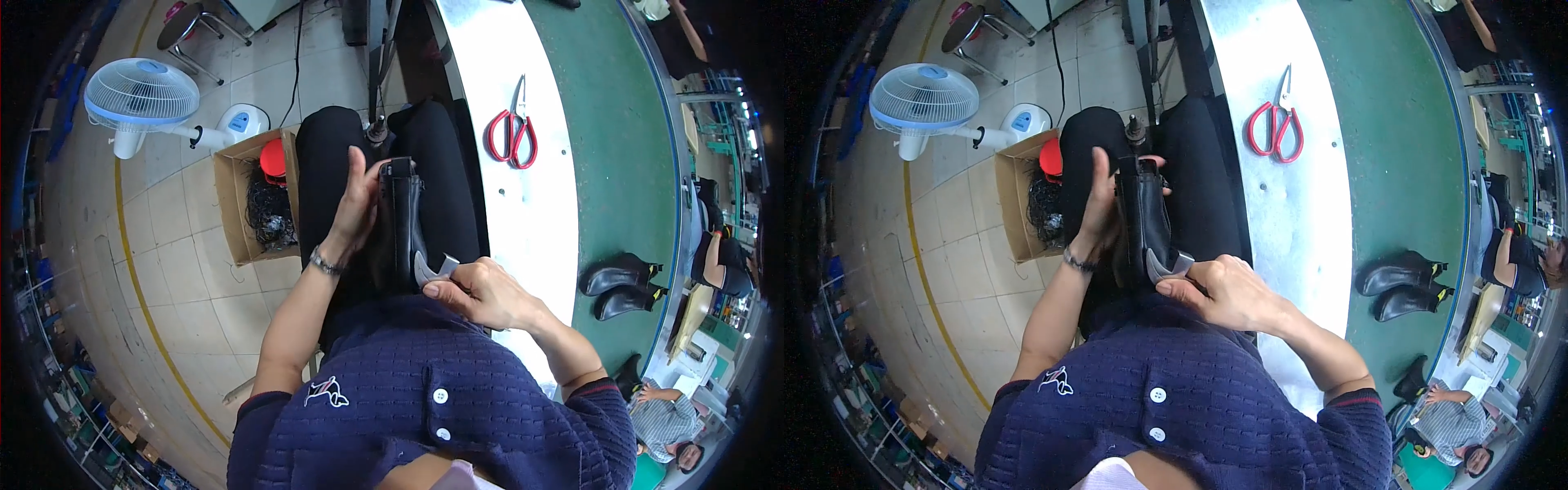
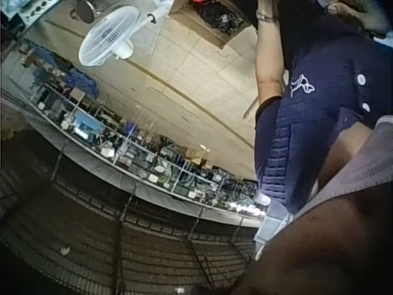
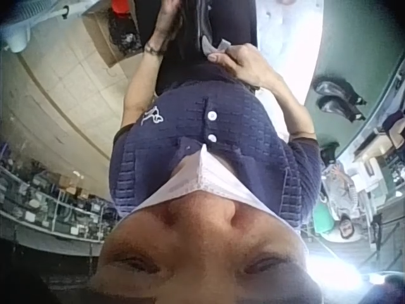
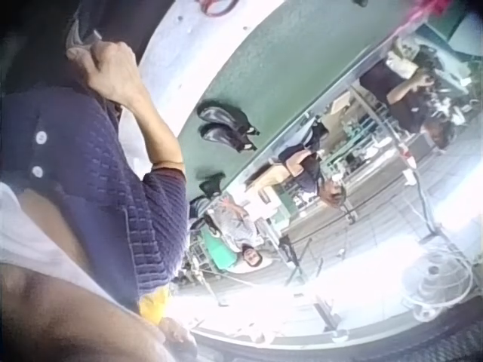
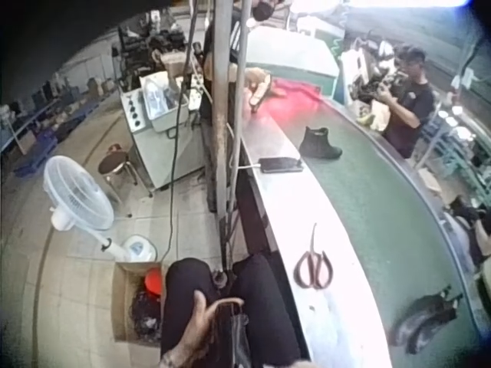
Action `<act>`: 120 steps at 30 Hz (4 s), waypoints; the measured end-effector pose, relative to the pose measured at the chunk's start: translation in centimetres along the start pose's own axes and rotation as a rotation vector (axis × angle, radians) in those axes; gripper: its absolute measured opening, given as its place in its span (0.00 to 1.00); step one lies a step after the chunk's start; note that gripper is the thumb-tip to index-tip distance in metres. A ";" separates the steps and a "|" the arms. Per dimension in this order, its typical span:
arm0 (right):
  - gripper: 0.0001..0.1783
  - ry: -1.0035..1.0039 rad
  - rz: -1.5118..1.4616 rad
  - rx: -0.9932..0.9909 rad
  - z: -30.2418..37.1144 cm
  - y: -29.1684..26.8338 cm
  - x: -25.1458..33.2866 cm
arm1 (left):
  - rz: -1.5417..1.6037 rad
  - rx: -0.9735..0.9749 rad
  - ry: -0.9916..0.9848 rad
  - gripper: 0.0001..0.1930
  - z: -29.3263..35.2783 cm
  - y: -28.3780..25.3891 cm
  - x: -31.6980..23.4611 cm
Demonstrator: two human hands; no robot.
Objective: Finalize the construction of a black leather boot by pulling and trimming the leather over the last and securing the bottom.
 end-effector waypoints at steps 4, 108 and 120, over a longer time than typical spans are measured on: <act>0.26 -0.015 -0.045 0.013 0.8 0.2 -1.2 | -0.023 -0.010 -0.126 0.46 -1.8 0.5 1.7; 0.42 0.367 -1.569 -1.886 14.1 -12.5 -39.7 | -0.887 0.321 -0.045 0.26 -2.5 7.1 -2.5; 0.50 0.759 -0.847 -1.622 13.6 -15.7 -36.0 | -0.713 0.258 -0.072 0.20 -1.6 7.4 -0.8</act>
Point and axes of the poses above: each hand's wrist, its own z-axis away from the middle knuckle, its own y-axis out of the palm, x = y × z, the point moved 9 cm from there along -z, towards the middle knuckle, and after that the axes turned 7 degrees about -x, right-handed, at the moved point
